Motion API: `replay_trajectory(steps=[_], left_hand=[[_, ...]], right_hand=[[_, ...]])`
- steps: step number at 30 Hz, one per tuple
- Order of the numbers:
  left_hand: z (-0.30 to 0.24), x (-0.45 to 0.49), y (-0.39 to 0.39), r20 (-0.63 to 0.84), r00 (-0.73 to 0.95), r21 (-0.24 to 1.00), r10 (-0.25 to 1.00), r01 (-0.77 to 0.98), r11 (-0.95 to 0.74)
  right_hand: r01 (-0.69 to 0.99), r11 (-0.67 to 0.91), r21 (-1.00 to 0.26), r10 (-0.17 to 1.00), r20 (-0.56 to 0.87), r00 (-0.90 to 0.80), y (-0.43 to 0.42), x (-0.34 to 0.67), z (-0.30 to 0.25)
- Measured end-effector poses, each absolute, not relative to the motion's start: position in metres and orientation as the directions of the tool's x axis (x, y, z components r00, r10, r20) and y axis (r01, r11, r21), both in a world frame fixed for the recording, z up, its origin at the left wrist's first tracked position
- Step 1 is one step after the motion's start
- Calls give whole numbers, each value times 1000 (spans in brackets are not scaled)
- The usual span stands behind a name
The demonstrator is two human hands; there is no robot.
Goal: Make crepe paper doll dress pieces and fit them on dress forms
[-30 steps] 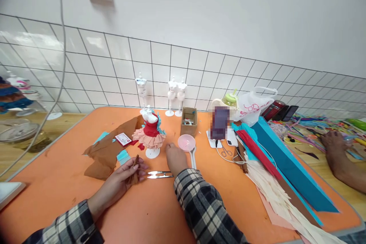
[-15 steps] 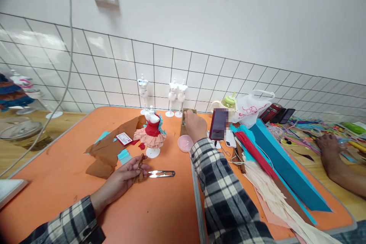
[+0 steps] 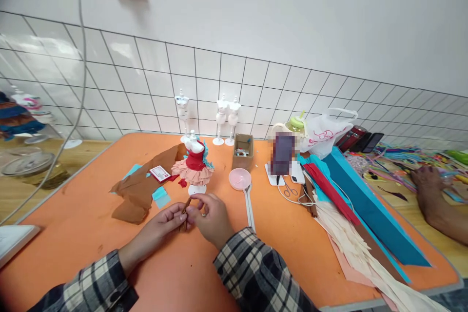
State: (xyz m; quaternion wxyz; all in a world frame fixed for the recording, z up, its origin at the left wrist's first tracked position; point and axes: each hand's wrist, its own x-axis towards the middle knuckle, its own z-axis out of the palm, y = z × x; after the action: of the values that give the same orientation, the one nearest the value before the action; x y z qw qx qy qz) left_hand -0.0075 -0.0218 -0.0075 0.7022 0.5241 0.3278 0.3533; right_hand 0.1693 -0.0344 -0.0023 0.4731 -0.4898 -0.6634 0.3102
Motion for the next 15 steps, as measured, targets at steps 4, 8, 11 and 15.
replay_trajectory(steps=[4, 8, 11, 15], left_hand=[[-4, -5, -25, -41, 595, 992, 803, -70, 103], [-3, -4, -29, -35, 544, 999, 838, -15, 52], [-2, -5, -31, 6, 373, 993, 928, 109, -50], [0, -7, -32, 42, 262, 963, 964, 246, -108]], right_hand=[[135, 57, -989, 998, 55, -24, -28, 156, -9], [-23, -26, -999, 997, -25, -79, -29, 160, -9], [10, -8, -1000, 999, -8, -52, -31, 163, -6], [-51, 3, -999, 996, 8, -86, -32, 163, -5]])
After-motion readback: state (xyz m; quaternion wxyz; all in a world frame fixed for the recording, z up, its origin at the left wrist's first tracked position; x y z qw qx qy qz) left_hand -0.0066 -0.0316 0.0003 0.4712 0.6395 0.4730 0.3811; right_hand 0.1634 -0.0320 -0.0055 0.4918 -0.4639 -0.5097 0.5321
